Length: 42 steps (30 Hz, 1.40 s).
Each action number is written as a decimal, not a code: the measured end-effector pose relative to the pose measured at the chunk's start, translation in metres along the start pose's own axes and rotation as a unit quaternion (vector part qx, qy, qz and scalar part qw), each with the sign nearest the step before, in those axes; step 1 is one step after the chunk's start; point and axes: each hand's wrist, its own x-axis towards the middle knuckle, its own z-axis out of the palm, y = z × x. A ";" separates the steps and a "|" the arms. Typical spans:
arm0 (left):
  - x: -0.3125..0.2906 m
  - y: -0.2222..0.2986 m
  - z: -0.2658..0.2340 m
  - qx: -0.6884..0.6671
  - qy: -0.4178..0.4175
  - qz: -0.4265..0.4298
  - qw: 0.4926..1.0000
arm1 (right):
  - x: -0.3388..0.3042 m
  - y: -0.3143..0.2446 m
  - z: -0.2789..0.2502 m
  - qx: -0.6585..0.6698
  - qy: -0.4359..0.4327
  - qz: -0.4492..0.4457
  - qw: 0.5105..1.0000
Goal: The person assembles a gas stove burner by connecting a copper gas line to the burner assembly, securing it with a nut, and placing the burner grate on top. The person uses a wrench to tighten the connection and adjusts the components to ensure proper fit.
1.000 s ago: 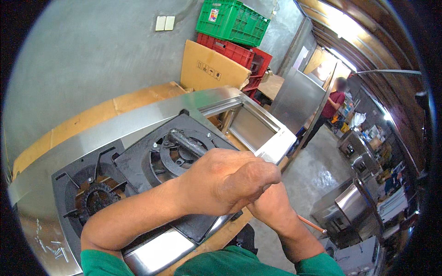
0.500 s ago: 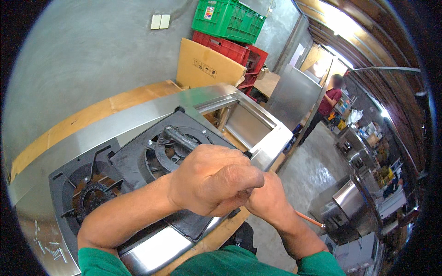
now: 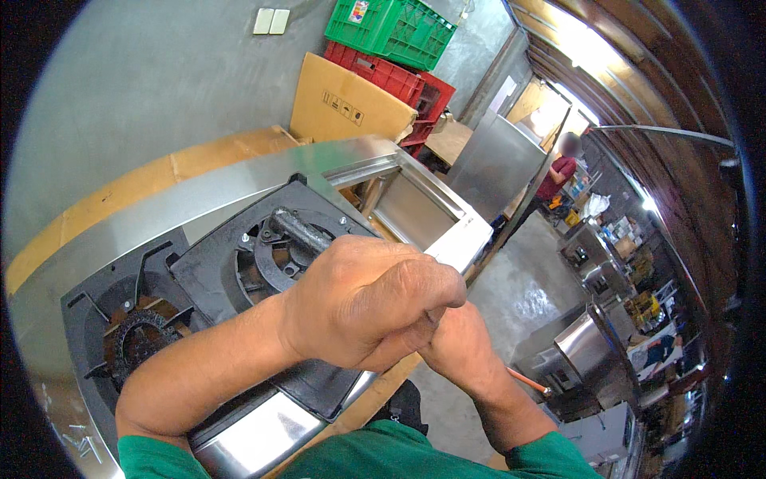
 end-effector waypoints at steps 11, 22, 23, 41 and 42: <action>0.001 0.004 -0.006 0.016 -0.059 -0.027 0.998 | 0.003 0.008 0.005 0.066 -0.010 -0.006 0.998; -0.001 -0.001 -0.001 0.005 -0.013 -0.001 1.000 | 0.004 0.008 0.007 -0.018 -0.033 0.021 0.999; -0.001 -0.001 -0.001 0.010 -0.006 0.003 1.000 | 0.004 0.007 0.007 -0.024 -0.036 0.023 0.999; 0.001 0.003 -0.003 0.002 -0.014 -0.032 0.999 | -0.035 0.025 -0.004 0.442 -0.024 0.188 0.877; 0.000 0.003 -0.002 0.007 -0.006 -0.031 0.999 | -0.036 0.026 -0.001 0.418 -0.027 0.185 0.889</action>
